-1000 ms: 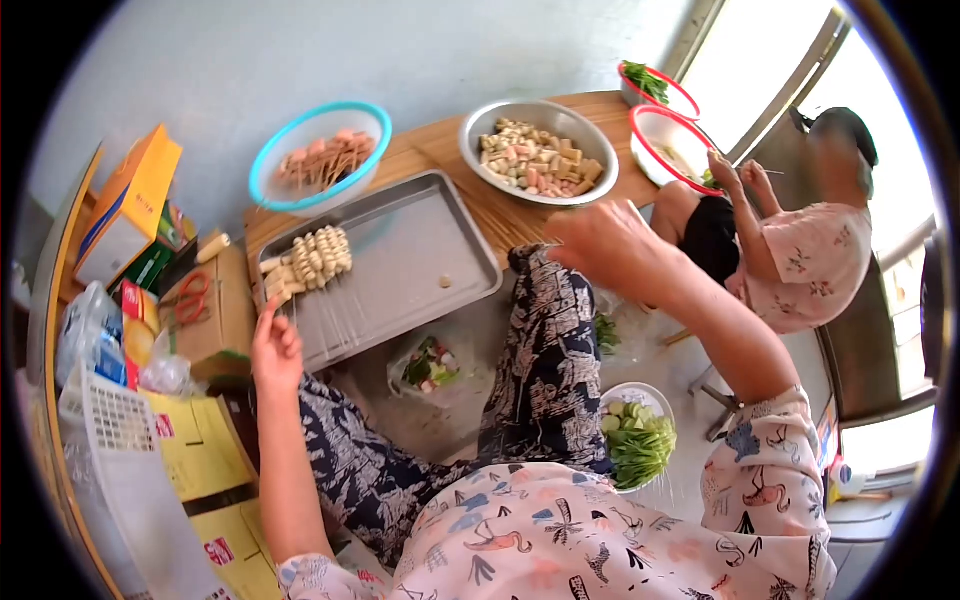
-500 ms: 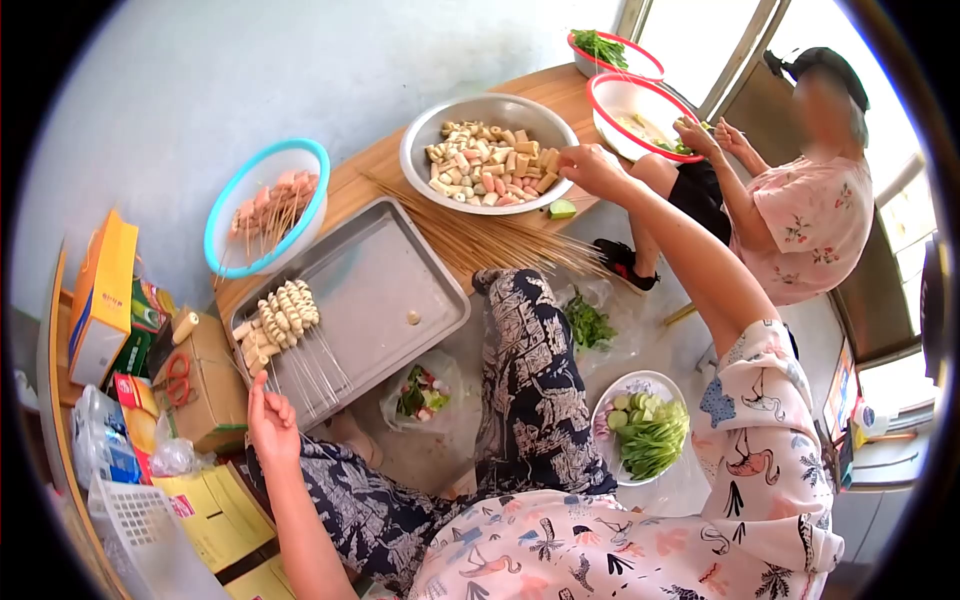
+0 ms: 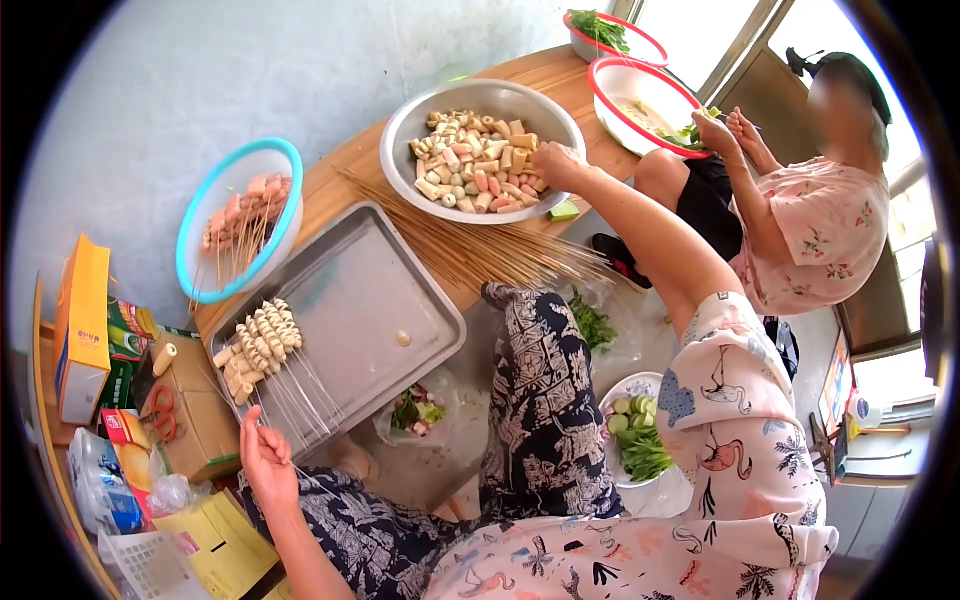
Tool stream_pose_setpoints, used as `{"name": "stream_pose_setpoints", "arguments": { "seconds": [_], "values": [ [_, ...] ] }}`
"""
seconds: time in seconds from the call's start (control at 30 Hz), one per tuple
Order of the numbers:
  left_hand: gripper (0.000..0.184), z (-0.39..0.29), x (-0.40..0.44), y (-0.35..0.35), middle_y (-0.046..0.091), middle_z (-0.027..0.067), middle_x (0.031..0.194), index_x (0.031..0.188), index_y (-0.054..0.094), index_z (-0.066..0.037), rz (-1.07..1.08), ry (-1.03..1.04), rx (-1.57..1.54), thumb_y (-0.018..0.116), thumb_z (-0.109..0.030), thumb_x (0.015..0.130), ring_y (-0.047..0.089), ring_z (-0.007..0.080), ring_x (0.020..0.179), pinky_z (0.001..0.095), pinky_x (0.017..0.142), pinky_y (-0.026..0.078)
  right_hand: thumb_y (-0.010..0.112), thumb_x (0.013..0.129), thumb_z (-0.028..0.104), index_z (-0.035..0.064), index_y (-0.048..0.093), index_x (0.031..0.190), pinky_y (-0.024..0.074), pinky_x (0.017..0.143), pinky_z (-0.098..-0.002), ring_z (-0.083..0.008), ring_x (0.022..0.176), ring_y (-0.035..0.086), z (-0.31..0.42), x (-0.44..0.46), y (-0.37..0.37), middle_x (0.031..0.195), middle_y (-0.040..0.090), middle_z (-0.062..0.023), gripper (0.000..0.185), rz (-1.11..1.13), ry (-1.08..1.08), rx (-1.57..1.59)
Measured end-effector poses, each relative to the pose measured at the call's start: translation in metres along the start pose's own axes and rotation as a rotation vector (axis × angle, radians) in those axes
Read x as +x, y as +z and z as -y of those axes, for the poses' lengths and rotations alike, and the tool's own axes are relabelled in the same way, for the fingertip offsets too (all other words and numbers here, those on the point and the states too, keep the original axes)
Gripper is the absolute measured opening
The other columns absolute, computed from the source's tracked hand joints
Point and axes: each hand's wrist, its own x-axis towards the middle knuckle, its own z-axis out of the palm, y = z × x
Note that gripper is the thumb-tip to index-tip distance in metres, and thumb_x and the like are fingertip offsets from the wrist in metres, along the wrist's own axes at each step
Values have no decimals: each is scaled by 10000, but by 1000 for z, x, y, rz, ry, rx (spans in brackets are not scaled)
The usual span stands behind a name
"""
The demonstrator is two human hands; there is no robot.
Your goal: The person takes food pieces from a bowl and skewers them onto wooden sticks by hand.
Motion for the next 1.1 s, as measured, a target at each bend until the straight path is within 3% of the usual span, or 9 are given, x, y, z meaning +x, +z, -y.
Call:
{"name": "stream_pose_setpoints", "arguments": {
  "seconds": [0.2,0.23,0.27,0.37,0.57,0.63,0.73,0.9,1.1],
  "values": [
    [268,0,-1,6,448,-12,614,1132,538,-40,-15,0,32,424,-242,997,400,62,504,194,430,294,617,783,260,83,695,987,444,885,-421,-316,1078,578,15,5,21,1071,648,-152,281,97,-26,-355],
    [268,0,-1,6,448,-12,614,1132,538,-40,-19,-3,36,424,-242,997,400,62,504,194,430,294,591,775,255,102,701,881,474,823,-408,-313,930,626,12,7,27,936,666,-161,217,14,-67,-362],
    [269,0,-1,7,451,-11,616,1132,536,-37,-23,-4,38,424,-242,997,401,60,504,192,429,295,591,775,255,102,701,881,474,823,-408,-313,930,626,12,10,30,936,666,-161,217,17,-69,-361],
    [271,1,-2,9,453,-9,616,1134,534,-34,-31,-6,41,422,-241,999,402,59,502,190,428,298,612,776,289,76,691,1020,415,919,-439,-318,1114,559,19,13,29,1127,634,-152,334,163,37,-347],
    [272,2,-1,9,459,-7,619,1138,532,-35,-22,-2,34,421,-240,999,410,59,505,189,424,304,612,754,332,127,707,909,480,820,-389,-275,939,639,11,22,37,948,679,-114,274,97,11,-207],
    [274,2,-1,8,461,-6,621,1141,531,-35,-24,-5,36,422,-242,999,412,59,506,189,423,305,625,732,311,117,700,947,485,810,-391,-271,948,636,24,24,28,974,674,-112,299,223,181,10],
    [272,2,0,7,465,-6,621,1150,527,-38,-35,-4,61,426,-239,997,413,59,508,190,425,302,648,703,270,92,693,953,492,794,-394,-274,955,634,41,8,11,975,669,-126,310,393,76,-95],
    [264,4,-1,7,468,-5,619,1154,531,-45,-30,-4,62,423,-226,995,415,63,501,192,438,297,663,669,168,78,695,929,499,777,-389,-280,952,630,37,23,31,992,663,-142,278,360,135,-63],
    [266,3,-3,8,474,-1,622,1156,532,-44,-25,2,66,421,-225,996,416,66,500,195,440,300,682,672,189,83,689,800,508,679,-346,-277,760,654,28,31,26,749,677,-109,166,85,17,270]
  ]
}}
